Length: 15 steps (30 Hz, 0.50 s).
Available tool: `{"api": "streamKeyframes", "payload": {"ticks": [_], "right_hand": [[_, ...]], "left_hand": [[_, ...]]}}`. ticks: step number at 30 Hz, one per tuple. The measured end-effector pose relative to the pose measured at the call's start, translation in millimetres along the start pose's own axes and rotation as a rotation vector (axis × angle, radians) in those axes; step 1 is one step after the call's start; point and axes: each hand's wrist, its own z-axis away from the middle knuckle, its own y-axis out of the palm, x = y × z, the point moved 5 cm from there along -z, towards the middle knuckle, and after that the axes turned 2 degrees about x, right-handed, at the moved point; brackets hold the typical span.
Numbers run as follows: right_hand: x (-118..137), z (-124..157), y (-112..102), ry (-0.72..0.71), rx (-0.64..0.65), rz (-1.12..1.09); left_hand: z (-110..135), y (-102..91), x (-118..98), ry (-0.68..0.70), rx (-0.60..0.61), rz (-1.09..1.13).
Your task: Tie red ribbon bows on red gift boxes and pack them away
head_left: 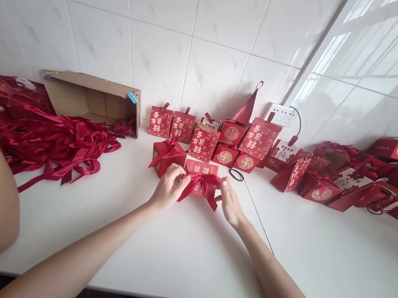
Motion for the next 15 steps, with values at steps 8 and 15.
{"api": "streamKeyframes", "payload": {"ticks": [8, 15], "right_hand": [[17.7, 2.8, -9.2, -0.125, -0.238, 0.170], [17.8, 1.7, -6.9, -0.141, -0.220, 0.025]], "left_hand": [[-2.9, 2.2, 4.4, 0.016, 0.077, 0.118], [-4.4, -0.9, 8.1, -0.051, 0.126, 0.169]]}}
